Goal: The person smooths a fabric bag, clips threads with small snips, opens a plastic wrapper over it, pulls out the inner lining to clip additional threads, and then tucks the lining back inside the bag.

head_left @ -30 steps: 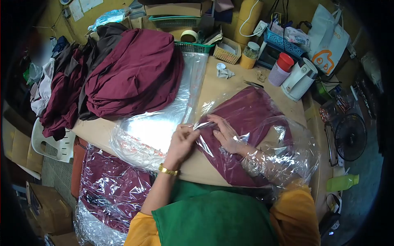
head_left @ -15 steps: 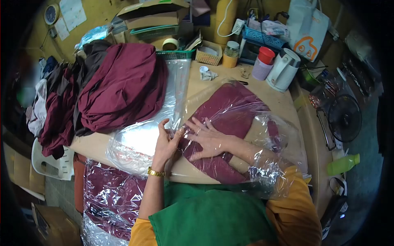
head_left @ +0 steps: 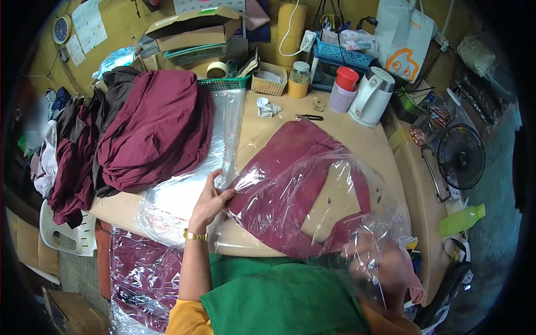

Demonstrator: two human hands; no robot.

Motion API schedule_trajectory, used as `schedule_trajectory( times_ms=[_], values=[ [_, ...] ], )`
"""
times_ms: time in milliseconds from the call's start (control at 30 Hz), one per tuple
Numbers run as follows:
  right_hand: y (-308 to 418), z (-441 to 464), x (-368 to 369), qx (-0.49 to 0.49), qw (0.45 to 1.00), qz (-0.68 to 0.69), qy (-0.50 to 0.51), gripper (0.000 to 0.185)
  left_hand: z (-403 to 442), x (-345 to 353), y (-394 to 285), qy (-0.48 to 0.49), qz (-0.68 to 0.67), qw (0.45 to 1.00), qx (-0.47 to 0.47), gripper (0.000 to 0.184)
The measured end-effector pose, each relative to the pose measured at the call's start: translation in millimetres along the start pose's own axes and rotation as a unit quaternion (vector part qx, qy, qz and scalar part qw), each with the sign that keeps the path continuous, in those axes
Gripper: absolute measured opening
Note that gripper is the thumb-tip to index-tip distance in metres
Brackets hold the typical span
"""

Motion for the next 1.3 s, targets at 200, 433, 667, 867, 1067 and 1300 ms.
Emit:
schedule_trajectory(
  times_ms=[200, 433, 667, 867, 1067, 1300],
  values=[
    [-84, 156, -71, -0.033, 0.926, 0.067, -0.371, 0.029, 33, 12, -67, -0.039, 0.033, 0.947, 0.318, 0.052],
    [-122, 169, -63, -0.163, 0.933, 0.277, -0.161, 0.043, -71, -23, -61, -0.105, -0.009, 0.954, 0.282, 0.067],
    [-145, 149, -35, 0.039, 0.930, 0.287, -0.226, 0.007, -138, -47, 18, -0.142, -0.034, 0.987, 0.063, 0.078],
    [-122, 58, -70, 0.085, 0.943, 0.247, -0.206, 0.032, -196, -82, -35, -0.158, 0.400, 0.893, 0.134, 0.080],
    [14, 93, 55, -0.156, 0.983, -0.063, 0.069, 0.063, -111, 20, -69, -0.015, 0.414, 0.871, 0.265, 0.080],
    [-196, 20, -42, 0.316, 0.872, -0.270, -0.259, 0.007, -47, 41, 8, -0.047, 0.623, 0.751, 0.213, 0.082]
  ],
)
Point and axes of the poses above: each hand's wrist, its own z-axis towards the middle knuckle, its own x-axis out of the palm, y = z × x, the point moved 1 cm from there along z, towards the middle knuckle, and after that the axes turned 9 degrees about -z, right-handed, at the moved point
